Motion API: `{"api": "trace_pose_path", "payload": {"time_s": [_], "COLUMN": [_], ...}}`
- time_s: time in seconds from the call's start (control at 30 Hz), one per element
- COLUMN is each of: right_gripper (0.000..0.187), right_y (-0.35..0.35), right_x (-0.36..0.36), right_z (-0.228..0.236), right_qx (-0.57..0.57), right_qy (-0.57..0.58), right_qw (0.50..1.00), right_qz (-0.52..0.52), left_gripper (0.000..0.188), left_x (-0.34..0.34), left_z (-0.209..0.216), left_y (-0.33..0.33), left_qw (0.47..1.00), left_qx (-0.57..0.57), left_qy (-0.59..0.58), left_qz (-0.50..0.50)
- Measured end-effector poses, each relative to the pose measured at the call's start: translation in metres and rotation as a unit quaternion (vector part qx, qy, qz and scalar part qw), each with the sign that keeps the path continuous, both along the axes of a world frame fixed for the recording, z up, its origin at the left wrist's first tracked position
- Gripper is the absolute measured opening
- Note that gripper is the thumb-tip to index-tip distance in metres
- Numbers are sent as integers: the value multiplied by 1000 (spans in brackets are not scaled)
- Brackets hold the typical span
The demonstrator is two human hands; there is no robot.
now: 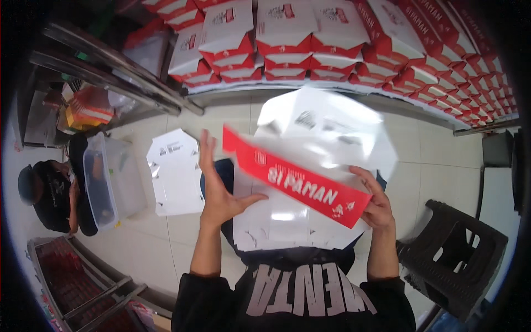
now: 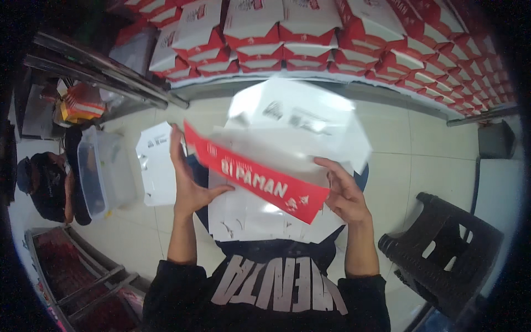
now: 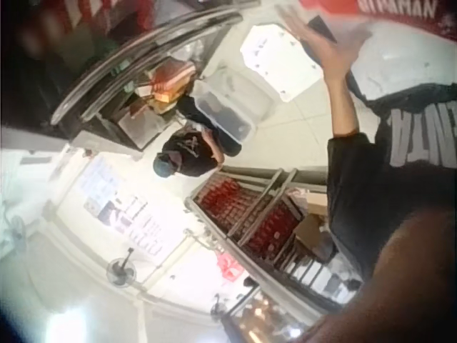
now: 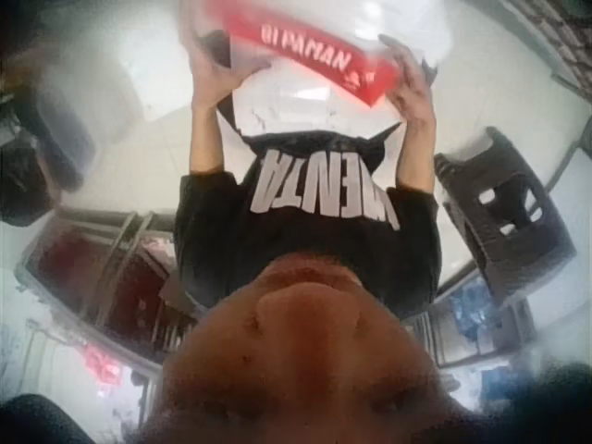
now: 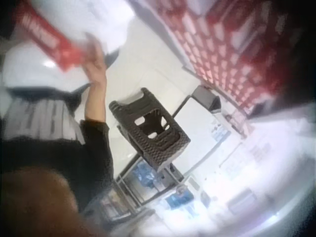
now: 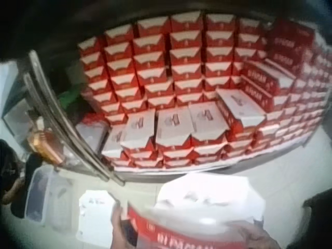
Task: The person sits on the floor and folds flat white cardboard sheets into small rectangular boxes. They insert a red rectangular item into each folded box, close the flaps, and place the finished boxes onto a nearby metal shelf. The process is repeated continuously with multiple units.
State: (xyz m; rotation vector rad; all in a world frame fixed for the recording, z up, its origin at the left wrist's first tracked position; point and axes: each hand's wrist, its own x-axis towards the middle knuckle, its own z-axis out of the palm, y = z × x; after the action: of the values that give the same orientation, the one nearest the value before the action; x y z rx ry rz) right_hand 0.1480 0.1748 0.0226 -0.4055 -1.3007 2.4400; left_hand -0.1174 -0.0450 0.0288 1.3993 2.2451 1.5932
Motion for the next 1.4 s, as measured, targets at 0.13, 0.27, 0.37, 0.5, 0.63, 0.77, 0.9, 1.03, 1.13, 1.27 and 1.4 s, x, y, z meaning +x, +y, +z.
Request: {"api": "trace_pose_path", "payload": {"time_s": [0.13,0.27,0.37,0.5,0.63,0.77,0.9,1.03,1.13,1.27,1.4], "right_gripper": [63,52,46,30,23,26,26,19,20,20,19], "right_y": [17,-26,-59,-39,-46,-80,-80,-78,-78,-79,-65], "right_x": [-16,-26,-40,-10,12,2,-15,-24,-33,-28,-34], "right_z": [-9,22,42,13,-2,8,3,2,2,-7,11], "right_qx": [348,505,597,573,532,572,677,699,711,636,590], "right_qy": [-193,-221,-133,-14,38,-47,-93,-136,-156,-255,-265], "right_qw": [902,832,772,809,844,819,726,697,685,728,750], "right_qz": [-166,-63,177,132,61,23,-75,-83,-14,1,-138], "left_gripper": [61,27,21,19,18,18,16,16,15,13,10], "left_x": [-15,5,33,26,2,15,35,35,43,36,31], "left_z": [-8,-4,-13,-28,-30,2,16,42,35,45,48], "left_y": [-10,2,-3,-7,3,29,44,55,48,21,-5], "left_qw": [978,917,896,894,864,811,805,810,809,862,907], "left_qx": [-106,-125,-191,-250,-255,-399,-444,-447,-456,-412,-329], "left_qy": [66,245,232,14,-118,-55,21,88,108,115,213], "left_qz": [-168,-288,-326,-372,-418,-424,-393,-369,-355,-271,-156]}}
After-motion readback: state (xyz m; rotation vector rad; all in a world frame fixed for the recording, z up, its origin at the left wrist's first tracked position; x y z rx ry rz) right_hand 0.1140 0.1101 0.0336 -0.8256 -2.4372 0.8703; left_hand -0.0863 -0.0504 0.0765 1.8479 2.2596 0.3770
